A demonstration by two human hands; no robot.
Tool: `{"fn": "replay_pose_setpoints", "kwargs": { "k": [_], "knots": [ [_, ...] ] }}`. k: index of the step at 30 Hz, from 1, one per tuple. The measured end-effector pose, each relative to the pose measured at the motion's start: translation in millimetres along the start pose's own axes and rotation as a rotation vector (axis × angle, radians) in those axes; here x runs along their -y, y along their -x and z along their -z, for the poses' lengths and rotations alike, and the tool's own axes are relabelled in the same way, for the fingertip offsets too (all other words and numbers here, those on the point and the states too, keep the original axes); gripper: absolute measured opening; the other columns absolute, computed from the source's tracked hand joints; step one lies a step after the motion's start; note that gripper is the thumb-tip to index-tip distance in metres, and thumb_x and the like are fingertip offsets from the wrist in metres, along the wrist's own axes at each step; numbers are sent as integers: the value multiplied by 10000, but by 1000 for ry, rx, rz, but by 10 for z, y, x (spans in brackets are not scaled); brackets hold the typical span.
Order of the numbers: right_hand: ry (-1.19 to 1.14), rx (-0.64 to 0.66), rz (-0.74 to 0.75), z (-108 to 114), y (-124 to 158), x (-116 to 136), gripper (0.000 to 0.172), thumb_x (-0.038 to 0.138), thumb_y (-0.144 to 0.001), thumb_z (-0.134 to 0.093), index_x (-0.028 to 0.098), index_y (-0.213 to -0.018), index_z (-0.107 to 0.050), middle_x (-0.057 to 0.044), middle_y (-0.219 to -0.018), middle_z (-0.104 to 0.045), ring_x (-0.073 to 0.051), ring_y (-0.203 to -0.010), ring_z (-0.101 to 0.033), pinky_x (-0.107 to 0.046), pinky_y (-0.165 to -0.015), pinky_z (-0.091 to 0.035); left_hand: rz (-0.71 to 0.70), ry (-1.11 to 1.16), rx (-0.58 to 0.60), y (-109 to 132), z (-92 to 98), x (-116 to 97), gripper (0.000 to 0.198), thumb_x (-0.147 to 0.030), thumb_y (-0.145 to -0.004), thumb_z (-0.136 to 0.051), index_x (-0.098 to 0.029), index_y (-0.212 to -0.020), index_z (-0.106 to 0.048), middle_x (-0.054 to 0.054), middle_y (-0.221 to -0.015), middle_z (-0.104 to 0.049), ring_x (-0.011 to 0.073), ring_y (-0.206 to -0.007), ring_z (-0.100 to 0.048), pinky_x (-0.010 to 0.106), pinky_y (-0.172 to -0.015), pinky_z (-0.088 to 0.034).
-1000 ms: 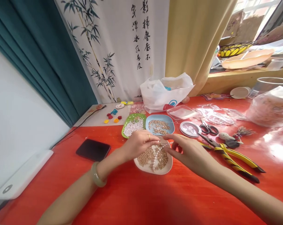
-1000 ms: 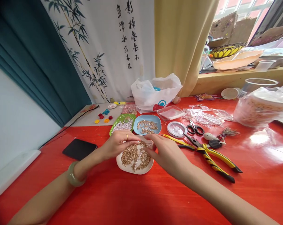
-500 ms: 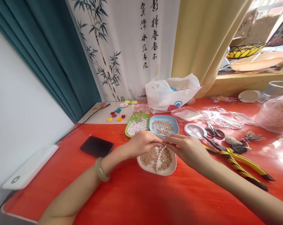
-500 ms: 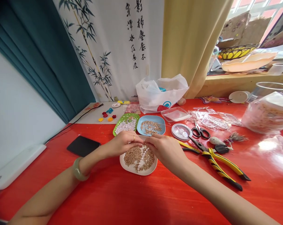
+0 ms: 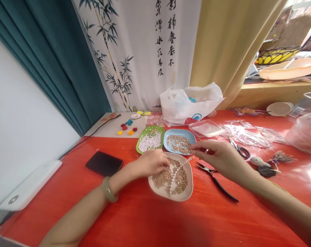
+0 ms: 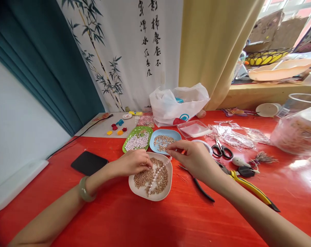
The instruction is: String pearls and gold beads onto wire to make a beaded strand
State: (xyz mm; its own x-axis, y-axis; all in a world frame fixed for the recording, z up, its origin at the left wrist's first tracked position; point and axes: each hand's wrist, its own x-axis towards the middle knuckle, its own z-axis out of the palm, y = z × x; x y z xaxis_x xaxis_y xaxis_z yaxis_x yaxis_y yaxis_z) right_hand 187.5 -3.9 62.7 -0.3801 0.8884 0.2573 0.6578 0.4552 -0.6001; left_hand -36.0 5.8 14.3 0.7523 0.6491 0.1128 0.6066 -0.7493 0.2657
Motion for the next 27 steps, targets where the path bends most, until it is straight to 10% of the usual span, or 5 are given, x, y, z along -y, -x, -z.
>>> {"fn": "replay_pose_setpoints", "kwargs": {
  "k": [12, 19, 27],
  "knots": [
    [-60, 85, -62, 27, -151, 31, 201, 360, -762, -524, 228, -777, -674, -24, -722, -690, -153, -607, -587, -289, -559, -448, -13, 196, -2, -18, 86, -58, 162, -151, -757, -527, -202, -837, -658, 19, -805, -654, 130, -752, -549, 248, -646, -413],
    [-101, 108, -57, -9, -190, 59, 209, 368, -776, -507, 233, -767, -665, -21, -729, -686, -154, -612, -589, -299, -575, -453, -226, 280, 326, 29, 196, -267, 139, -114, -684, -597, -215, -771, -636, -8, -800, -627, 124, -787, -562, 205, -554, -396],
    [-192, -10, -96, -30, -76, 43, 253, 409, -759, -519, 204, -780, -666, -18, -644, -646, -141, -571, -564, -274, -511, -419, -150, 190, 232, -9, 149, -377, 72, -138, -687, -550, -183, -694, -606, -2, -768, -600, 120, -755, -542, 221, -537, -364]
  ]
}}
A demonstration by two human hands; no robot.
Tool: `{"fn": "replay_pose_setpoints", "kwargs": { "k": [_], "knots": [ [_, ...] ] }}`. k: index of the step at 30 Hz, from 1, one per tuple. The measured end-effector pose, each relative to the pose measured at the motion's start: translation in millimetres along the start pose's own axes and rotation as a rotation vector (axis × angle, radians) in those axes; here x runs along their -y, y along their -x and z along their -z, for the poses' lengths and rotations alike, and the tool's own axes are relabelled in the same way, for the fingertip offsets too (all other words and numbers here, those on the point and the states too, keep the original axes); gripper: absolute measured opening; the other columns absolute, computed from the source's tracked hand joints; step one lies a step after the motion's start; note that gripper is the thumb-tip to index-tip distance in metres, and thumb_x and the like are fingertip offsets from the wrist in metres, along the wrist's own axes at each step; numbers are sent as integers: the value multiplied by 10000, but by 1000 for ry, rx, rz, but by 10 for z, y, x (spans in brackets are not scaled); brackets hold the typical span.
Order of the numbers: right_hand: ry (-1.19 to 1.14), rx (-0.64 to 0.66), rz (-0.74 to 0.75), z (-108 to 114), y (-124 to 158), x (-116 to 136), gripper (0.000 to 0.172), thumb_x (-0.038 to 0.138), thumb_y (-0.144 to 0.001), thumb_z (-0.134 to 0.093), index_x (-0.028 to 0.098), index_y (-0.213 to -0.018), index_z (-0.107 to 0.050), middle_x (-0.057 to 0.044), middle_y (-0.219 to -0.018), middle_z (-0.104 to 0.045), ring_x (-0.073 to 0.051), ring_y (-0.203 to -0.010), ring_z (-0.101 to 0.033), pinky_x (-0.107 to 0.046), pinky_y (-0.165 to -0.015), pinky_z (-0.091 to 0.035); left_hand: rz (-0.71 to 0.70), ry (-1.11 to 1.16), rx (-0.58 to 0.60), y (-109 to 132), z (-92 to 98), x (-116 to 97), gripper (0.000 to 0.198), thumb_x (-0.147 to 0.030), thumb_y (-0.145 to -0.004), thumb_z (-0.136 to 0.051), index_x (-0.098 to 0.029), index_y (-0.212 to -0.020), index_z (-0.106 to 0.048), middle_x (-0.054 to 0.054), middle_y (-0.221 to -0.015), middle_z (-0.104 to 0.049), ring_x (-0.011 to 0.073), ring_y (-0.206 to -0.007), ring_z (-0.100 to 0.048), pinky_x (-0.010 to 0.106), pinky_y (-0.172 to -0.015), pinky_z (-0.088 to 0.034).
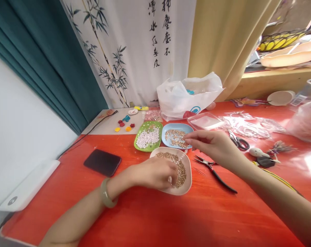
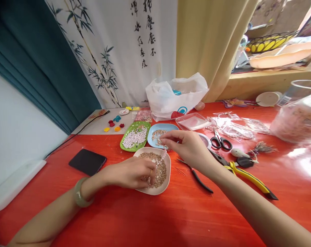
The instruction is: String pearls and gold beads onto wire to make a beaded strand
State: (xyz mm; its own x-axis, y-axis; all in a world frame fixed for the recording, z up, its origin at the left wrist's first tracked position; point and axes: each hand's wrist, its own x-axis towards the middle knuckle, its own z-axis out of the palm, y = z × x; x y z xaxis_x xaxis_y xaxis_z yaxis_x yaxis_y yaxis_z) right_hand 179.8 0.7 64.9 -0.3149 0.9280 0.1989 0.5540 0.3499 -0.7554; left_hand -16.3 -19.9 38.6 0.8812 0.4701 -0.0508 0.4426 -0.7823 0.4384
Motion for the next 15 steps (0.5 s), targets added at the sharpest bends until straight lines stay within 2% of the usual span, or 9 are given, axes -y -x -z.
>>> {"fn": "replay_pose_setpoints", "kwargs": {
  "k": [3, 9, 15],
  "knots": [
    [-73, 0, -10, 42, 19, 11, 248, 389, -758, -525, 182, -779, -661, -25, -656, -639, -136, -573, -558, -262, -482, -399, 64, 148, -136, 4, 43, -20, 100, -133, -661, -533, -165, -732, -594, 5, -765, -603, 109, -727, -536, 215, -616, -408],
    [-271, 59, -24, 30, 27, -3, 229, 370, -732, -565, 161, -775, -649, -39, -711, -639, -136, -638, -565, -268, -565, -433, 290, 599, -404, 20, 73, -29, 84, -123, -668, -482, -149, -734, -527, 0, -677, -558, 73, -583, -501, 200, -535, -429],
    [-418, 143, -122, -90, 57, 21, 186, 329, -745, -569, 158, -744, -641, -8, -625, -586, -94, -566, -510, -237, -537, -398, 341, 912, -578, -2, 99, -8, 59, -176, -671, -532, -136, -714, -539, -23, -574, -514, 60, -498, -475, 180, -439, -411]
  ]
}}
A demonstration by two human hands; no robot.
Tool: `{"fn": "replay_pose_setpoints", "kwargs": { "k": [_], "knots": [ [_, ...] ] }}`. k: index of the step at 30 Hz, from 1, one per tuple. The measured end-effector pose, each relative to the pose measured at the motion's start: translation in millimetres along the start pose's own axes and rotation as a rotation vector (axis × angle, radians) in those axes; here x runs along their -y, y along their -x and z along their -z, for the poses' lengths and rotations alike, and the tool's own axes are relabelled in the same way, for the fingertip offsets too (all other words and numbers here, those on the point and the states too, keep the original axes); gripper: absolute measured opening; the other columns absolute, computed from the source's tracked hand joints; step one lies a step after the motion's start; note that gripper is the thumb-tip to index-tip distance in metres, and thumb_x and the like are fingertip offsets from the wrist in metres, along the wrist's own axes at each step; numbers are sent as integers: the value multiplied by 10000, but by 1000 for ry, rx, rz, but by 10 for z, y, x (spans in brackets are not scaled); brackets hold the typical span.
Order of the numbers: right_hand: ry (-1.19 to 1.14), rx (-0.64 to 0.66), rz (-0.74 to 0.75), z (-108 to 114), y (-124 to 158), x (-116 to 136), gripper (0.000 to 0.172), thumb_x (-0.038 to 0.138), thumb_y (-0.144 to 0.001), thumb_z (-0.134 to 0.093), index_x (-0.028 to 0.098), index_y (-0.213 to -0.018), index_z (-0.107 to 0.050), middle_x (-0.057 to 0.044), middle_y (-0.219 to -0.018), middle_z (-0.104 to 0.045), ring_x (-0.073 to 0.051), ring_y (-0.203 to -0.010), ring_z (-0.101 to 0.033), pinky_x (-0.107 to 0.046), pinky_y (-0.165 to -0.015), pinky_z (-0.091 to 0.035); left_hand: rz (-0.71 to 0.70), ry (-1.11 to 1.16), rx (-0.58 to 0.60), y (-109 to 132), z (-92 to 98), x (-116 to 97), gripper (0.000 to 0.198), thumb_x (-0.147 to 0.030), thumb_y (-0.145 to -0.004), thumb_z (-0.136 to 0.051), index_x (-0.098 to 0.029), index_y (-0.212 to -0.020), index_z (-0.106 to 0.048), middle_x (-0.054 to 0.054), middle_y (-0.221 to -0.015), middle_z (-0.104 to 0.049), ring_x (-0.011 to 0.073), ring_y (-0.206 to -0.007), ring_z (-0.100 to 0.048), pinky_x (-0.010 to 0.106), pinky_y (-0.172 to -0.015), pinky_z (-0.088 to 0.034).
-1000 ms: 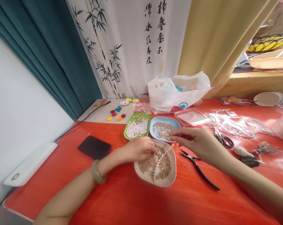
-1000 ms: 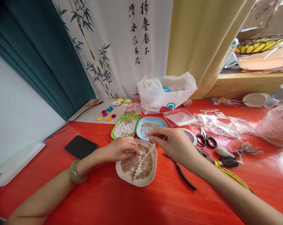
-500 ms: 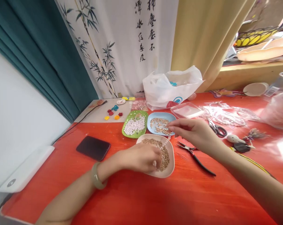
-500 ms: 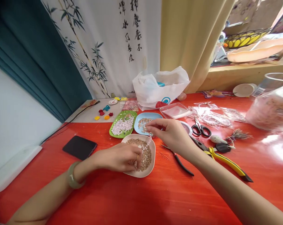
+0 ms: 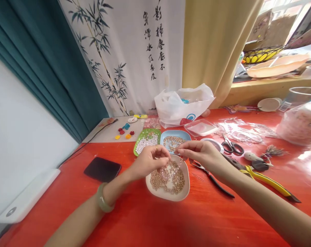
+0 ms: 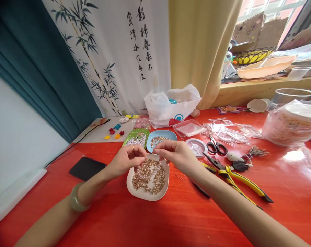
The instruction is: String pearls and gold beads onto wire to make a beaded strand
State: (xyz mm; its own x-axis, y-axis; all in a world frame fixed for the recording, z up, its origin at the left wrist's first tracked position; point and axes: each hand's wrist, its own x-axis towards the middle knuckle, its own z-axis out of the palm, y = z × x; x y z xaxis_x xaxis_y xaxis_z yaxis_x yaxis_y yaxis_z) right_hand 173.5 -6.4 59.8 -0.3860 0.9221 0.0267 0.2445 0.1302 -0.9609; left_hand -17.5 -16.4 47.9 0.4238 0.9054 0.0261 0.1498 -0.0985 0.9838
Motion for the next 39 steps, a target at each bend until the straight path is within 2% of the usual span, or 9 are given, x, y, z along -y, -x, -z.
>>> {"fn": "replay_pose_setpoints", "kwargs": {
  "k": [8, 13, 17, 22, 26, 28, 31, 36, 39],
  "knots": [
    [-232, 179, -80, -140, 85, 32, 157, 320, -713, -617, 167, -728, -651, -23, -734, -610, -99, -653, -514, -229, -611, -394, 66, 78, -78, 10, -9, -38, 144, -271, -698, -582, -132, -737, -573, -22, -513, -523, 56, -436, -462, 163, -382, -355],
    [-241, 249, -114, -170, 86, 19, 159, 315, -708, -623, 157, -696, -633, -3, -654, -575, -81, -599, -479, -213, -569, -365, 46, 25, -86, 24, 8, -47, 179, -312, -710, -586, -136, -741, -574, -11, -534, -530, 70, -458, -469, 180, -401, -342],
    [-195, 222, -126, -120, 68, 57, 170, 332, -701, -623, 162, -693, -625, 18, -577, -520, -66, -516, -411, -208, -482, -311, -12, -6, -81, 7, 80, -81, 167, -297, -703, -599, -131, -724, -597, -4, -572, -541, 69, -514, -478, 195, -476, -366],
    [-57, 199, -77, -6, 80, 177, 187, 358, -705, -606, 175, -682, -633, 20, -544, -509, -65, -463, -361, -221, -437, -277, -101, -80, -122, 12, 207, -172, 161, -287, -675, -626, -127, -668, -614, 24, -712, -576, 50, -535, -433, 178, -454, -330],
    [32, 148, -23, -9, 65, 231, 189, 374, -702, -593, 191, -676, -634, 11, -562, -534, -88, -492, -431, -232, -465, -337, -34, -72, -93, 38, 240, -235, 185, -309, -675, -621, -125, -692, -622, 0, -574, -539, 48, -451, -406, 182, -406, -318],
    [74, 138, 51, -49, 46, 221, 181, 368, -708, -586, 196, -677, -635, -17, -676, -590, -120, -609, -511, -251, -562, -397, -12, -56, -97, 46, 231, -248, 182, -307, -671, -621, -126, -689, -615, -25, -498, -490, 46, -416, -398, 181, -392, -315],
    [130, 150, 108, -119, 23, 178, 174, 358, -722, -574, 197, -695, -635, -33, -774, -618, -145, -727, -544, -265, -659, -415, 19, -27, -102, 54, 216, -251, 179, -303, -663, -623, -128, -693, -601, -40, -475, -470, 40, -387, -392, 177, -377, -300],
    [115, 124, 28, -164, 3, 148, 203, 379, -742, -548, 191, -731, -624, -17, -684, -607, -124, -639, -534, -237, -569, -411, 87, 50, -47, 46, 222, -247, 165, -278, -657, -616, -121, -693, -577, -25, -512, -517, 27, -383, -368, 171, -368, -260],
    [161, 90, 52, -178, -1, 165, 203, 385, -740, -539, 194, -725, -606, -14, -665, -605, -122, -601, -527, -237, -542, -412, 75, 119, -92, 24, 194, -225, 148, -259, -672, -595, -120, -704, -555, -6, -544, -560, 20, -384, -350, 168, -371, -242]
  ]
}}
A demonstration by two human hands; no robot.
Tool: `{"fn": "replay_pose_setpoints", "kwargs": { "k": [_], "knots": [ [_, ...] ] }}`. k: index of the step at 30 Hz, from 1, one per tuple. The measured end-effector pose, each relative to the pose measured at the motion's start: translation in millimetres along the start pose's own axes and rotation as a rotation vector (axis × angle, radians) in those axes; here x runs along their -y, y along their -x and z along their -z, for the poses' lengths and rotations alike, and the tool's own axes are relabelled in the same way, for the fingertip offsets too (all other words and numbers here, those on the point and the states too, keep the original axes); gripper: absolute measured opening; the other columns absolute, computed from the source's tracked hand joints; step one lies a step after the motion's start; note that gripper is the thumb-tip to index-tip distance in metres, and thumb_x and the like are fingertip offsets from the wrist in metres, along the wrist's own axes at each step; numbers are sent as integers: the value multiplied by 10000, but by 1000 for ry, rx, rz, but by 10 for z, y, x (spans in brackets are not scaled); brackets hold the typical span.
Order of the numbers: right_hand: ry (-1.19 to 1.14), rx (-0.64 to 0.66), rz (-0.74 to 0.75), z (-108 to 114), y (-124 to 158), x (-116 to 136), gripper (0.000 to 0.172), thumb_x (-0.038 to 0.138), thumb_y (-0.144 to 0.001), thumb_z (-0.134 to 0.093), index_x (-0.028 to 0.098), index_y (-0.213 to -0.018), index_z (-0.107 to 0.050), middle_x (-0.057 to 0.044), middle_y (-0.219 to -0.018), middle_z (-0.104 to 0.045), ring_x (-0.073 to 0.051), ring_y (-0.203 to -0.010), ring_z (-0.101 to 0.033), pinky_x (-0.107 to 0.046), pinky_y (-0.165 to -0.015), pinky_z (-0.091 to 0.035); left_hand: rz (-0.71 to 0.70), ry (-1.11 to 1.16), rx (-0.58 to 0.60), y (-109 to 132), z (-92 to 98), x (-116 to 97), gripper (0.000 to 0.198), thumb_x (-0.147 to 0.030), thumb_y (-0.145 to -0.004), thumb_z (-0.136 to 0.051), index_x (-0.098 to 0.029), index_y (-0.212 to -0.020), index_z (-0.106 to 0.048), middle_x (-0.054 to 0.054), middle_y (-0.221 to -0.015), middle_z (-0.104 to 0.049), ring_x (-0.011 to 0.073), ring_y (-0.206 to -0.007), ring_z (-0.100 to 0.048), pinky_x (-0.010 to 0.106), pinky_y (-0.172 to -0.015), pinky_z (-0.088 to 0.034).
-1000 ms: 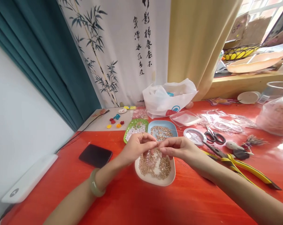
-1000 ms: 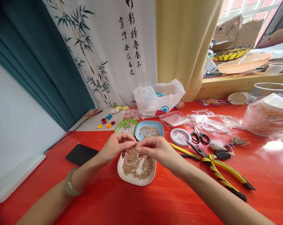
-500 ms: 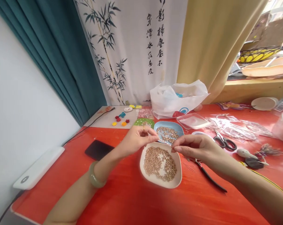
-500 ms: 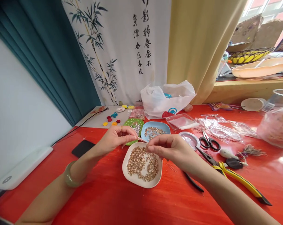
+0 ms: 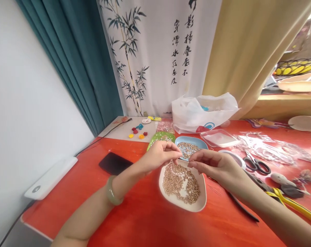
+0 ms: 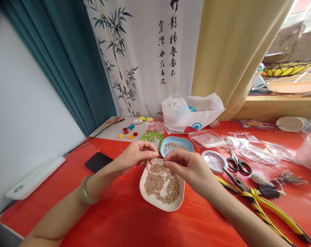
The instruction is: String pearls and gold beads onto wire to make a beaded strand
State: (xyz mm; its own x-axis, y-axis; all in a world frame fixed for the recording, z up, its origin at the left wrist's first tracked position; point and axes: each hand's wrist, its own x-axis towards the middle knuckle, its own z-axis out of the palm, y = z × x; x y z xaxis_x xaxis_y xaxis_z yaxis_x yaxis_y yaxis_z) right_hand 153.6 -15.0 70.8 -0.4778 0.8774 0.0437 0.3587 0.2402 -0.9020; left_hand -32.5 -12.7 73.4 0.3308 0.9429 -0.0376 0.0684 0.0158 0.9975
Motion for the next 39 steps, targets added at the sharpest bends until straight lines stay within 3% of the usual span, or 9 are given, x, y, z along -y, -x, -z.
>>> {"fn": "replay_pose_setpoints", "kwargs": {
  "k": [4, 6, 10, 17, 21, 24, 29, 34, 39],
  "knots": [
    [256, -87, 42, -65, 38, -7, 168, 365, -736, -526, 223, -708, -611, -1, -636, -613, -126, -545, -504, -244, -499, -396, -19, 92, -48, -28, -131, 106, 138, -254, -691, -569, -121, -681, -535, -23, -502, -528, 29, -385, -386, 174, -403, -309],
    [371, -124, 79, -97, 76, -35, 158, 342, -747, -512, 235, -693, -614, 10, -591, -590, -122, -505, -474, -240, -474, -371, 33, 124, -4, -33, -207, 175, 144, -273, -701, -565, -139, -702, -514, -71, -370, -422, 45, -329, -365, 176, -372, -290],
    [454, -162, 155, -87, 122, -121, 168, 357, -756, -521, 240, -690, -622, -2, -627, -560, -126, -531, -462, -251, -502, -372, 96, 192, 74, -27, -293, 266, 146, -283, -713, -554, -149, -709, -497, -66, -352, -431, 53, -295, -374, 172, -341, -273],
    [107, -26, -15, 42, 15, -228, 225, 435, -701, -585, 215, -669, -616, -29, -670, -607, -160, -659, -544, -276, -603, -418, 251, 338, 150, -37, -278, 324, 157, -280, -694, -586, -137, -701, -521, 8, -576, -594, 42, -369, -450, 192, -402, -363],
    [23, -50, -154, 42, -43, -195, 256, 456, -665, -608, 205, -617, -595, -8, -579, -569, -119, -520, -476, -250, -477, -365, 231, 315, 221, -60, -197, 336, 216, -308, -632, -666, -124, -703, -578, 12, -614, -593, 39, -424, -463, 210, -460, -380],
    [-8, -50, -166, 24, -70, -155, 243, 438, -660, -616, 199, -622, -598, 12, -538, -523, -93, -474, -418, -234, -441, -322, 228, 237, 275, -69, -107, 292, 205, -297, -616, -682, -118, -694, -617, 9, -598, -587, 37, -443, -471, 210, -471, -364],
    [-6, -101, -165, 30, -153, -155, 254, 446, -712, -556, 196, -698, -602, 14, -573, -519, -94, -499, -416, -235, -472, -327, 154, 172, 200, -61, 56, 116, 152, -264, -643, -646, -130, -716, -652, -19, -514, -549, 13, -363, -386, 195, -379, -244],
    [40, -29, -117, 34, -269, -200, 283, 458, -715, -544, 180, -692, -591, -9, -648, -564, -116, -579, -492, -253, -548, -382, 112, 175, 32, -55, 217, -34, 127, -260, -624, -654, -139, -658, -641, -41, -448, -486, 8, -334, -313, 204, -353, -164],
    [270, -12, -5, -9, -421, -187, 245, 379, -767, -483, 176, -724, -613, -33, -728, -623, -145, -642, -543, -276, -595, -408, 41, 106, -68, -66, 393, -70, 141, -286, -629, -655, -155, -680, -654, -41, -455, -456, 1, -344, -263, 215, -353, -119]
  ]
}}
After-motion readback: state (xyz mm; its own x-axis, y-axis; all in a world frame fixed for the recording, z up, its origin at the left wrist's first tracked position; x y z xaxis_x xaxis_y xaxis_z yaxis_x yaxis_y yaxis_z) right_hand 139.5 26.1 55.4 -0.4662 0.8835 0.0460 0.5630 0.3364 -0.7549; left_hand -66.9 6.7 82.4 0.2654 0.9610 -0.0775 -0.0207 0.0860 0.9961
